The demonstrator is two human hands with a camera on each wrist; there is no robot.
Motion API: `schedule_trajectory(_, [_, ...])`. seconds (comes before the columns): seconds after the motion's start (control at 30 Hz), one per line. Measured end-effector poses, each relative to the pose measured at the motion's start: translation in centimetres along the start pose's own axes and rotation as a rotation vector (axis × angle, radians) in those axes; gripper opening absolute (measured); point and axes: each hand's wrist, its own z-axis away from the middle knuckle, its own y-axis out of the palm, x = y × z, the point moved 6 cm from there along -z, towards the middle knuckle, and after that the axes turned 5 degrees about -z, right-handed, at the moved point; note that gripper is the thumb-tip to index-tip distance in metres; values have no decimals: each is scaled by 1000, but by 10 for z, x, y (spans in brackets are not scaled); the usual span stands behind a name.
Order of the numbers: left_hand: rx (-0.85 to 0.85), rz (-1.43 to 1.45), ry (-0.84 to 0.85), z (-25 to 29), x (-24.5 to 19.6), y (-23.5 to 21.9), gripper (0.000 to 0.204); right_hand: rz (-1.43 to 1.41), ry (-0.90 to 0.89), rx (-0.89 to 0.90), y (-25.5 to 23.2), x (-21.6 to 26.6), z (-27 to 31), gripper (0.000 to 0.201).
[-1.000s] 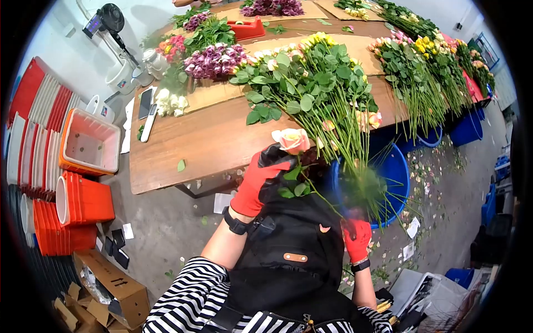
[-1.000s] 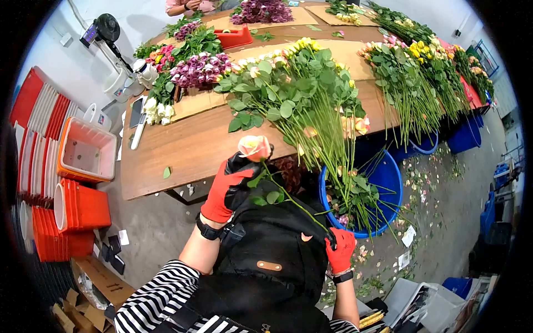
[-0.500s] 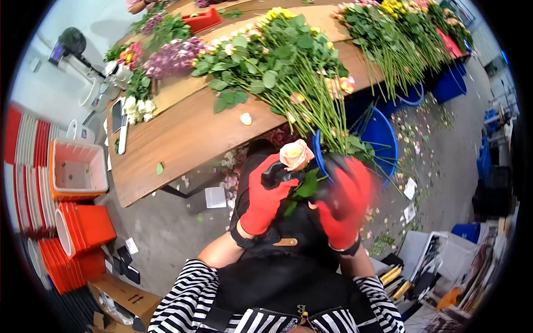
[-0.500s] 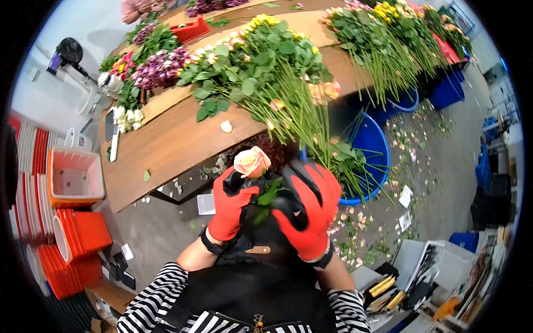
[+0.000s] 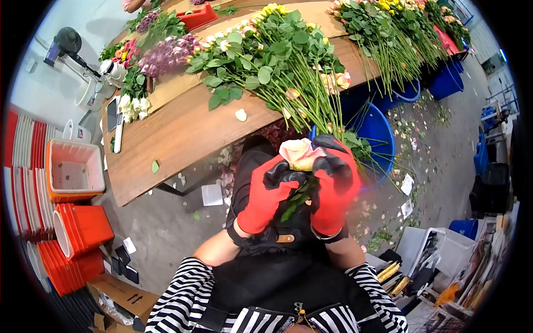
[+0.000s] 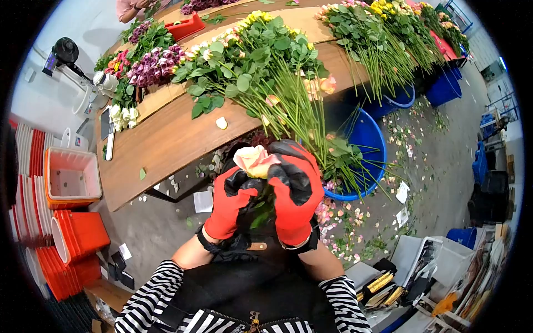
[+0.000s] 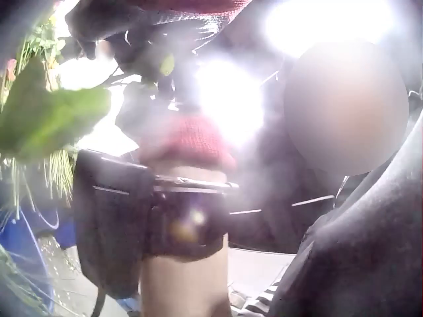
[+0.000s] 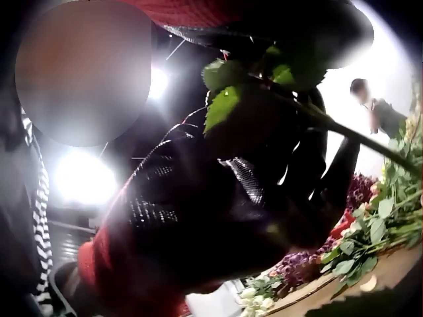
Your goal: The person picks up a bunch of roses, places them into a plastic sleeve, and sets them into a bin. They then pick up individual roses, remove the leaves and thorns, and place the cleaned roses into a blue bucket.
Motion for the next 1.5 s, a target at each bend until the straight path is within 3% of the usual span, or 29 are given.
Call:
schedule_trajectory(0.1, [72,47,-19,-1,5,-2,43,-212,195,-62,-10,-20,0,17])
schedule_trajectory(0.17, [9,-19,-10,1,24,-14,45,-12,17,4,-14,0,-10,23])
schedule_trajectory(0.2, [-20,-51,-8,2,32,-18,46,216,-193,5,-11,14,-13,26])
schedule_trajectory(0.23, [35,-59,6,0,26,-16,47,24,-64,29,-22,3,-15,37])
schedule_trajectory(0.3, [153,-74,31,-7,6,-8,49,117,-145,175,-18,9,-22,44])
schedule_trajectory(0.4, [105,-97,3,-4,7,-5,51,404,-259,373,4,35,-32,50])
schedule_trajectory(0.57, [74,-56,-10,-1,1,-1,50,323,-219,331,5,16,-23,37])
schedule_trajectory(0.67, [52,10,-29,3,1,-1,48,142,-16,205,-1,5,-18,34])
schedule_trajectory(0.7, [83,36,-32,-1,4,-1,48,-35,121,70,0,3,-15,27])
schedule_trajectory(0.8, [108,97,-25,-6,17,-3,44,-327,333,13,-5,-21,-8,21])
schedule_trajectory(0.9, [-11,68,-15,-2,11,-6,40,-514,327,8,-20,-49,-11,24])
schedule_trajectory(0.97, [-119,-10,19,-3,6,-11,38,-174,219,-76,-14,-12,-24,25])
schedule_trajectory(1.1, [-213,-218,133,-6,-9,-14,37,251,-138,155,-3,14,-22,41])
schedule_trajectory(1.2, [-242,-208,137,-5,-2,-15,37,470,-203,302,16,19,-16,40])
schedule_trajectory(1.4, [-297,-240,171,-3,-5,-14,37,446,-241,240,18,10,-6,38])
schedule_trajectory(1.5, [-245,-119,88,-5,9,-19,35,-63,115,56,7,-26,3,30])
